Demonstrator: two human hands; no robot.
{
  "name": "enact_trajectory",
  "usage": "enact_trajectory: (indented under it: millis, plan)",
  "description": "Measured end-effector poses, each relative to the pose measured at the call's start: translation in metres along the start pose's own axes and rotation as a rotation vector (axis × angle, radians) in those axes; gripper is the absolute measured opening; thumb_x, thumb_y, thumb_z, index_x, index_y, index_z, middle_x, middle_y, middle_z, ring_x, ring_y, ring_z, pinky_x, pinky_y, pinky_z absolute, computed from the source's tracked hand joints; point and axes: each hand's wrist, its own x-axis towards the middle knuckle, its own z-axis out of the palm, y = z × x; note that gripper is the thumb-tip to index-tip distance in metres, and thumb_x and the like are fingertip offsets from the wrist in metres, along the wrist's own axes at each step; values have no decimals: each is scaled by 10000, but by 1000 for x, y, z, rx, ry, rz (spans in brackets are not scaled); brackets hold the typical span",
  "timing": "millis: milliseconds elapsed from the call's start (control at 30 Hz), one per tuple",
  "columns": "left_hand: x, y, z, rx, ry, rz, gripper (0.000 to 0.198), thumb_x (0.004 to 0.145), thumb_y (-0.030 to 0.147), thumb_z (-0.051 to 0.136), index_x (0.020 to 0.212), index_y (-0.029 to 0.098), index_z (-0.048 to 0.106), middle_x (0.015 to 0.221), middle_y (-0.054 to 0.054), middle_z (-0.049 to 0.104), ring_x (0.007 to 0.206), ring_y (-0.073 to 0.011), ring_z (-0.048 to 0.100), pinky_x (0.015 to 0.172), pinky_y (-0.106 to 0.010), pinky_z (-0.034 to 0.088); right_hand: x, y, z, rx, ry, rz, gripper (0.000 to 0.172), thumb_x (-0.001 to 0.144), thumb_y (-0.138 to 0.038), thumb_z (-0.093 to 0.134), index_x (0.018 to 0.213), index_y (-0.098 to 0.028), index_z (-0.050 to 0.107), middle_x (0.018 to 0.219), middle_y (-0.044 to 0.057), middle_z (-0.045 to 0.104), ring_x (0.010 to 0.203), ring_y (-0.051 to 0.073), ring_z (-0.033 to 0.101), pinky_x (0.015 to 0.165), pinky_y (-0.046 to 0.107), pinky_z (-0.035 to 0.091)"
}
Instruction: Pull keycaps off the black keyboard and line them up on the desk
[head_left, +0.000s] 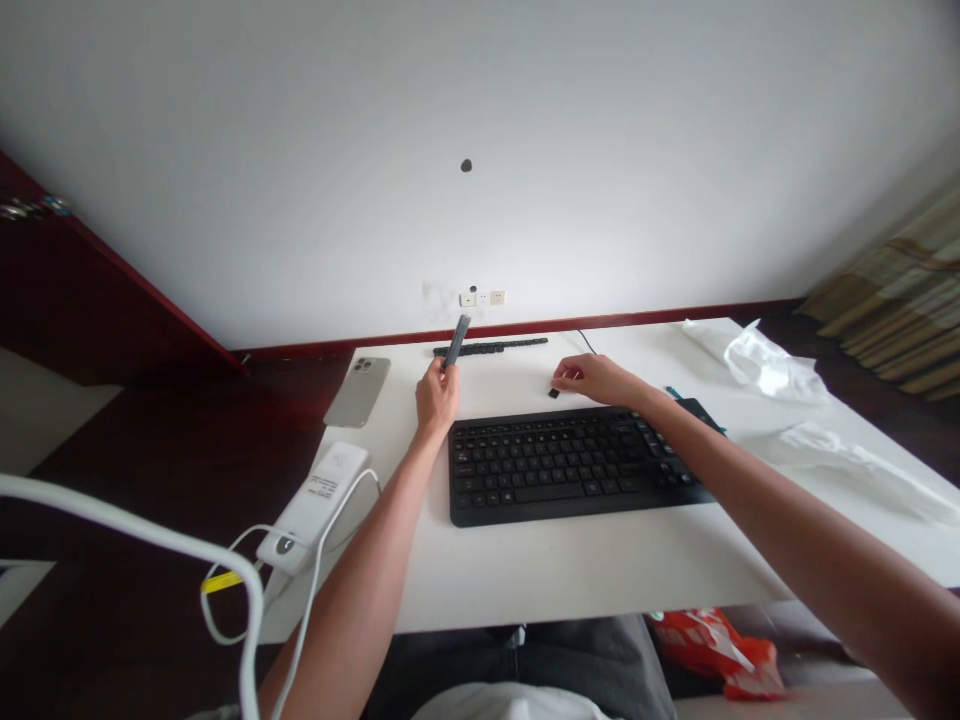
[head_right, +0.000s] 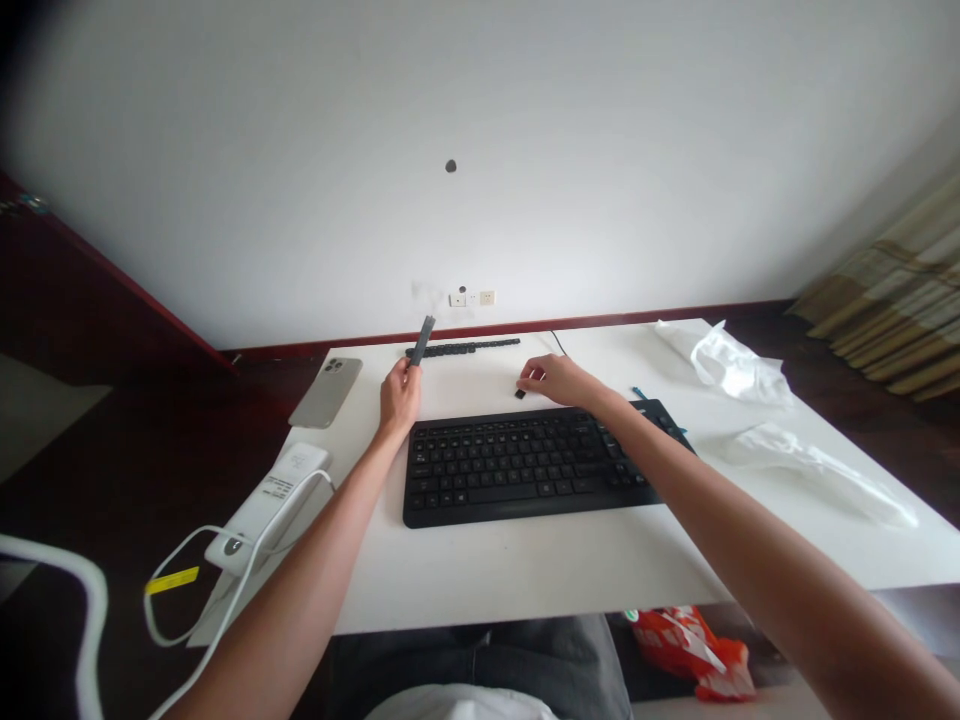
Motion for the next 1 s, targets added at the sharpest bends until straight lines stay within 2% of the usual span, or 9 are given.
enact_trajectory:
  millis: [133, 233, 333, 500, 767, 1000]
  plan:
    - [-1, 2, 0, 8, -1, -2, 198, 974, 326, 466, 843, 246, 590, 661, 5, 573, 628, -197, 541, 620, -276, 323, -15, -8, -3, -3, 83, -19, 135, 867, -365, 745, 853, -232, 765, 865, 30, 785, 850, 209, 717, 778, 294, 502]
    - [-1, 2, 0, 13, -1, -2, 186, 967, 315, 468, 857, 246, 600, 672, 1, 585, 636, -201, 550, 626, -279, 318, -20, -11, 4, -6, 77, -30, 129, 832, -344, 798, 875, -228, 763, 840, 19, 786, 812, 202, 727, 748, 281, 514]
    - [-1, 3, 0, 13, 1, -4, 192, 970, 319, 462, 869, 246, 608, 690, -4, 605, 638, -201, 557, 630, -280, 324, -16, -13, 12, -41, 74, -80, 44, 847, -262, 776, 857, -220, 773, 805, 12, 784, 785, 190, 730, 750, 269, 519]
    - [0, 1, 1, 8, 0, 3, 200, 970, 318, 464, 859, 243, 613, 700, -10, 627, 634, -199, 570, 619, -279, 330, 7, -21, 19, -147, 108, -105, 101, 869, -159, 730, 902, -204, 814, 876, 36, 816, 859, 205, 753, 807, 260, 532]
    - [1, -1, 2, 2, -2, 12, 194, 971, 314, 461, 858, 248, 605, 684, -3, 612, 633, -195, 571, 609, -274, 321, 51, -37, 30, -246, 160, -174, 183, 929, -128, 685, 1026, -198, 824, 982, 73, 830, 922, 232, 763, 852, 293, 548]
    - [2, 0, 2, -5, -2, -4, 188, 983, 299, 476, 846, 246, 595, 692, -10, 616, 632, -195, 568, 629, -286, 338, 78, -37, 37, -247, 172, -196, 232, 930, -102, 665, 1097, -177, 808, 970, 98, 821, 864, 230, 754, 779, 289, 537]
